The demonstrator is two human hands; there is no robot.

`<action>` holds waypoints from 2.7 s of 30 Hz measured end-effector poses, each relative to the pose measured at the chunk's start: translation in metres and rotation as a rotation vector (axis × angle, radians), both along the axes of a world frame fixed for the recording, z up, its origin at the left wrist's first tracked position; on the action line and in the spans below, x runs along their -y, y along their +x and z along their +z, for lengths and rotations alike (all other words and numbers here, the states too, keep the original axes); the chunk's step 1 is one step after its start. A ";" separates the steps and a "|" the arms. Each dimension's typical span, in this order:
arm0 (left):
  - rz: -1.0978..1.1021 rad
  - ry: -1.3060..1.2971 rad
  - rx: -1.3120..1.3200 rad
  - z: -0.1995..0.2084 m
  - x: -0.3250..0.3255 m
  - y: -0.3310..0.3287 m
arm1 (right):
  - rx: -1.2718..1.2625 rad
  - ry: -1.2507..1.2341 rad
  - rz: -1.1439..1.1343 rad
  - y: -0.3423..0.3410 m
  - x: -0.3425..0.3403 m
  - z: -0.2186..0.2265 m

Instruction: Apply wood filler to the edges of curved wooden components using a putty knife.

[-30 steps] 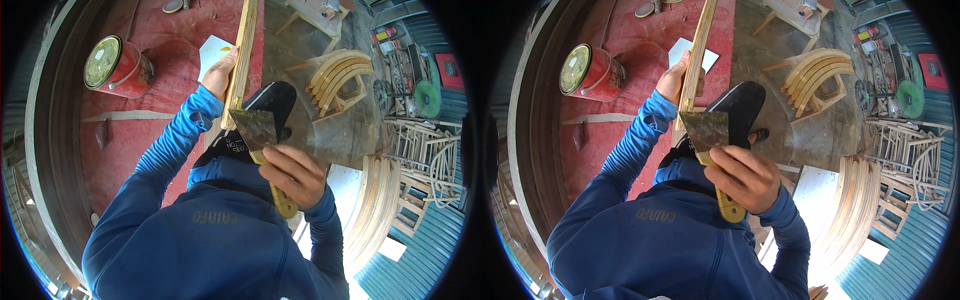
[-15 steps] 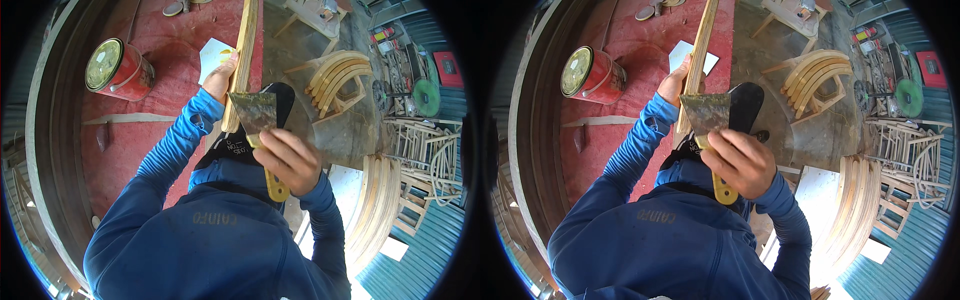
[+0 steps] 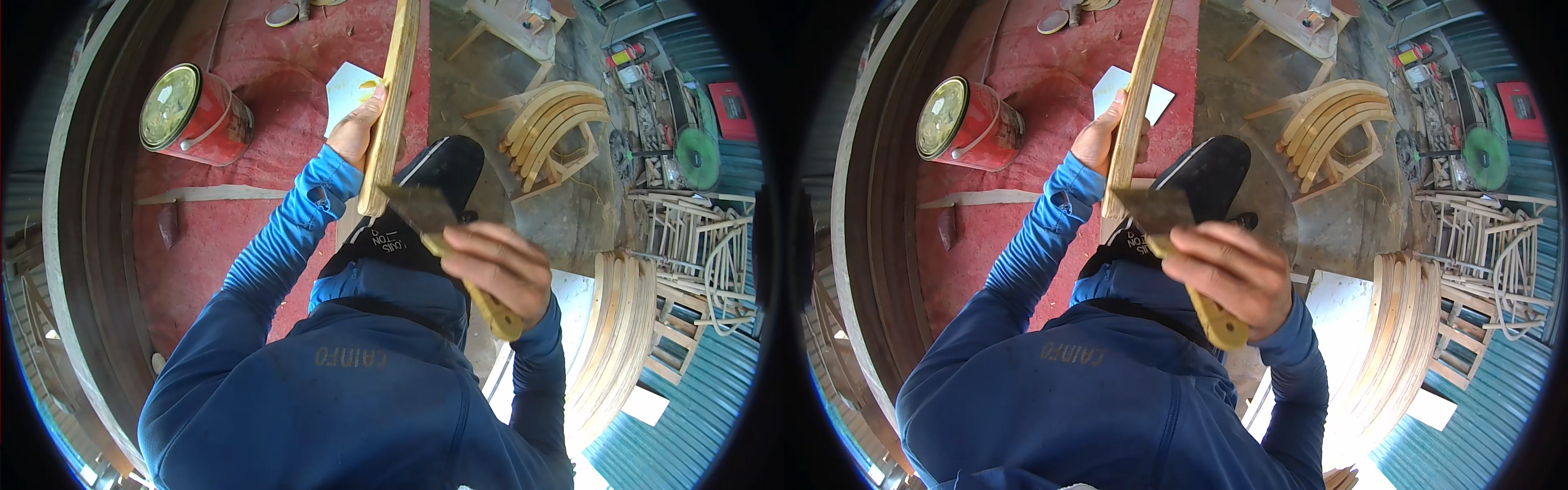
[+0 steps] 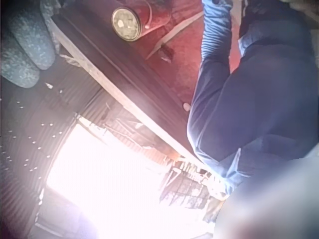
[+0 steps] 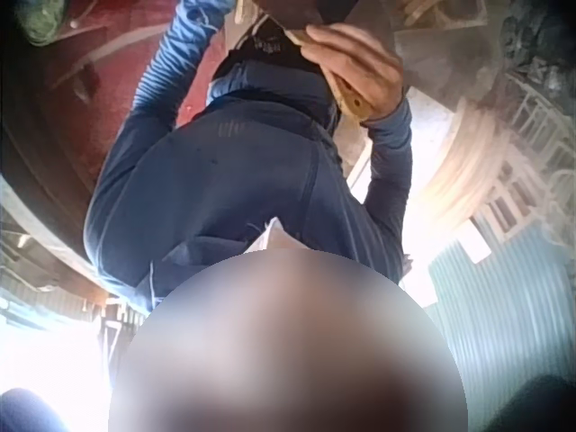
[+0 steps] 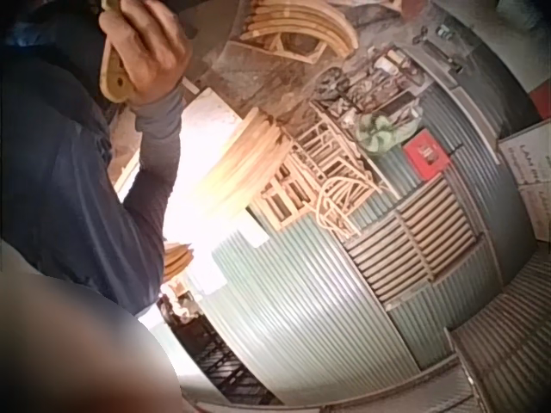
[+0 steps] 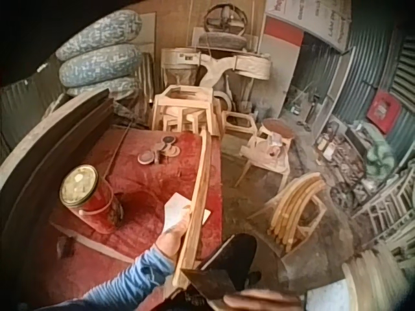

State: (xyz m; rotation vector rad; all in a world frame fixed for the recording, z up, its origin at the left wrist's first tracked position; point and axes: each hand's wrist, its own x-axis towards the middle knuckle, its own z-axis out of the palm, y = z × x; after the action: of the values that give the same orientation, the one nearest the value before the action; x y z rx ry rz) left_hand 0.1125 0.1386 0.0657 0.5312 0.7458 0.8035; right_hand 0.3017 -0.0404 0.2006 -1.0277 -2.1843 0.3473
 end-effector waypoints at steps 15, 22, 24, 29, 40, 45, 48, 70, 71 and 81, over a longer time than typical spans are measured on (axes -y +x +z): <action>-0.030 -0.037 0.026 0.001 -0.001 0.003 | 0.043 0.184 -0.040 -0.004 0.000 -0.012; -0.014 0.007 0.048 0.003 -0.002 -0.002 | 0.031 0.068 0.044 -0.009 0.009 -0.004; -0.037 -0.002 0.032 0.000 -0.002 -0.003 | 0.001 0.050 0.014 -0.007 0.001 -0.004; 0.018 -0.007 -0.047 -0.006 -0.004 0.007 | 0.120 0.132 -0.116 -0.003 -0.028 -0.009; -0.035 0.007 -0.018 0.004 -0.005 0.013 | -0.097 -0.005 -0.032 0.007 -0.008 0.010; 0.074 0.002 -0.134 0.007 -0.004 0.020 | 0.035 0.051 -0.084 0.008 -0.031 0.011; -0.028 0.009 -0.099 0.010 -0.009 0.012 | 0.134 0.027 -0.022 -0.007 -0.008 0.015; -0.016 0.027 -0.085 0.012 -0.009 0.021 | -0.189 -0.023 -0.033 0.020 -0.013 0.025; -0.001 0.046 -0.119 0.013 -0.007 0.022 | -0.228 -0.041 -0.109 0.025 -0.022 0.023; -0.014 0.012 0.026 0.009 -0.002 0.016 | -0.205 -0.171 0.116 0.012 -0.021 0.037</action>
State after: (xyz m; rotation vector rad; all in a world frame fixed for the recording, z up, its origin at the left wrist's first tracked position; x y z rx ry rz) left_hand 0.1282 0.1404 0.0750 0.5359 0.7130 0.8009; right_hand 0.3142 -0.0193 0.2378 -0.9130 -2.0597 0.6729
